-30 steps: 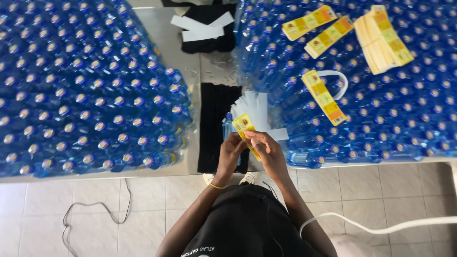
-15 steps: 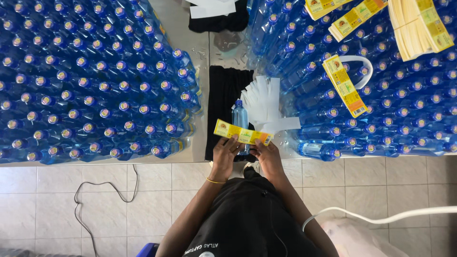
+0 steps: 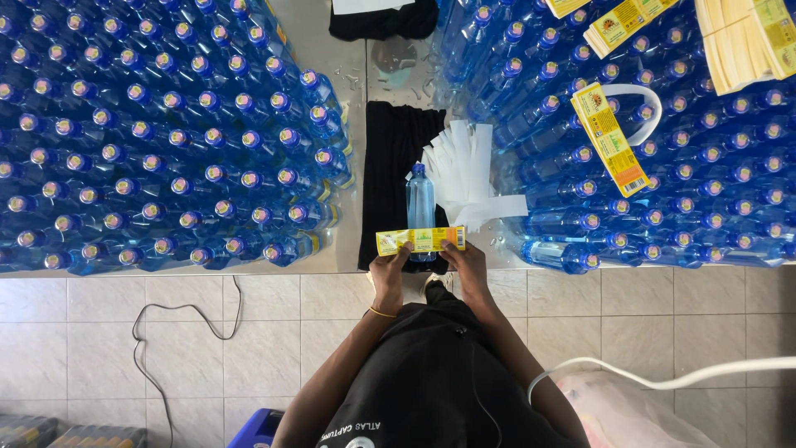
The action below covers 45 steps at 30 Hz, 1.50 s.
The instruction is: The person picks up a blue plastic bottle and wraps a yellow label around it. They then use a white adhesive strip to secure the label in place. This process is repeated for multiple bottles, with the person picking up each bottle, applying the label, and securing it with the strip.
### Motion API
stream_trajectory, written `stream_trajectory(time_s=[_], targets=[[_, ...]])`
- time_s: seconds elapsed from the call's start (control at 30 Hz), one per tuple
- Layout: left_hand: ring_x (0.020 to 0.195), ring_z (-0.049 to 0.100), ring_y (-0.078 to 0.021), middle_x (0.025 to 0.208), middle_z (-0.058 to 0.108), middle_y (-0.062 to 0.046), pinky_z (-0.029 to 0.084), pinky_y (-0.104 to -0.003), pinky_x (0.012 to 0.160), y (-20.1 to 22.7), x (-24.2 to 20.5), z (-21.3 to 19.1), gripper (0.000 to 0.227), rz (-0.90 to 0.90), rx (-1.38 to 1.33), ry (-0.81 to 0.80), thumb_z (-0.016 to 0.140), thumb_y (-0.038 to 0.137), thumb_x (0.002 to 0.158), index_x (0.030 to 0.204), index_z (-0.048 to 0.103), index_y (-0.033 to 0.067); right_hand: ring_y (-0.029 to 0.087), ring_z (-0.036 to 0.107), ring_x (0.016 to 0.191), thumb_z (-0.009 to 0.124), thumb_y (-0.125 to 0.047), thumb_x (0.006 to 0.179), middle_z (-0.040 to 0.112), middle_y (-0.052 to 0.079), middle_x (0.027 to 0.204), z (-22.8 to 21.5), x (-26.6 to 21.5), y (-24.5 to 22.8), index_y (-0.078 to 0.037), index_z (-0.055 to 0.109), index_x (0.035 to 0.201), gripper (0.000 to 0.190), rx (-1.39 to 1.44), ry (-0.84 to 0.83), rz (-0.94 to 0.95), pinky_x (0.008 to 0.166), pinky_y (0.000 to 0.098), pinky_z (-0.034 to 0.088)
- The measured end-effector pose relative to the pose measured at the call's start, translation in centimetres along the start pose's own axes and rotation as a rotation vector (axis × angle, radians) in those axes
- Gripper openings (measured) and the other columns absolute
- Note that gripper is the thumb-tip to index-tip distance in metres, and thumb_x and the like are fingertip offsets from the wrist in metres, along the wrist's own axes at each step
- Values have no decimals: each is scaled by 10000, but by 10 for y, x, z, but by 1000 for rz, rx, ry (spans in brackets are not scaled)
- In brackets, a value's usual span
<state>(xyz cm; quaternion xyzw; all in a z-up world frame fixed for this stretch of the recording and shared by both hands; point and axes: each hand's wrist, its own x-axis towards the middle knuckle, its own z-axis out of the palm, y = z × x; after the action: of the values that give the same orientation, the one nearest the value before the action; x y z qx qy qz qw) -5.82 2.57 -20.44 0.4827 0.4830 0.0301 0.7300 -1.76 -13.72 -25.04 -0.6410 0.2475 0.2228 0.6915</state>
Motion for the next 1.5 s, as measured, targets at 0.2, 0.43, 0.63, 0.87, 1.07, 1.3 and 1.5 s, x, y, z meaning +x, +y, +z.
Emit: stream_trajectory(time_s=[0.2, 0.43, 0.63, 0.87, 1.07, 1.3, 1.5], targets=[[813, 632, -150, 874, 712, -106, 550, -326, 787, 0, -3, 2, 308, -2, -4, 27, 985, 157, 819, 972, 785, -20, 355, 769, 1155, 912, -292, 971, 748, 267, 1167, 5, -7, -9, 70, 689, 1404, 607, 45, -17, 21, 995, 413, 559], [802, 625, -136, 846, 714, -97, 557, -333, 780, -8, 4, 1, 302, -7, 24, 43, 990, 168, 815, 959, 800, -17, 395, 749, 1172, 893, -250, 985, 739, 318, 1189, 5, -9, -12, 93, 673, 1402, 584, 67, -16, 16, 1036, 463, 559], [799, 638, -131, 830, 725, -95, 554, -325, 803, -4, 1, 2, 305, -6, 40, 50, 995, 183, 801, 942, 803, -7, 447, 733, 1212, 882, -209, 991, 732, 338, 1213, 7, -10, -15, 130, 662, 1385, 564, 95, -22, 3, 1079, 490, 568], [814, 635, -138, 842, 734, -97, 553, -346, 820, -6, 1, 1, 308, 9, 50, 44, 998, 192, 808, 929, 800, -11, 413, 738, 1196, 877, -216, 1000, 731, 317, 1195, 8, -11, -15, 114, 671, 1380, 544, 94, -23, 2, 1084, 497, 571], [833, 653, -146, 890, 747, -109, 553, -339, 847, -13, 8, -1, 318, 21, 23, 26, 989, 149, 822, 1002, 794, -27, 384, 744, 1165, 886, -207, 992, 728, 300, 1179, 8, -7, -7, 115, 665, 1392, 559, 97, 10, 1, 1083, 502, 580], [889, 649, -135, 931, 747, -110, 559, -355, 884, -10, 6, 6, 331, 29, 8, -14, 964, 150, 865, 1057, 767, -34, 339, 726, 1164, 798, -266, 1075, 699, 304, 1239, 15, -3, 5, 110, 591, 1488, 596, 59, 12, 16, 1101, 513, 565], [835, 701, -171, 918, 736, -114, 624, -362, 844, -11, 8, 10, 366, -48, -84, -73, 985, 100, 846, 1065, 728, -40, 425, 455, 1515, 963, -218, 885, 404, 331, 1627, 46, -48, -38, 66, 232, 1661, 1103, 104, -21, -52, 1184, 606, 450]])
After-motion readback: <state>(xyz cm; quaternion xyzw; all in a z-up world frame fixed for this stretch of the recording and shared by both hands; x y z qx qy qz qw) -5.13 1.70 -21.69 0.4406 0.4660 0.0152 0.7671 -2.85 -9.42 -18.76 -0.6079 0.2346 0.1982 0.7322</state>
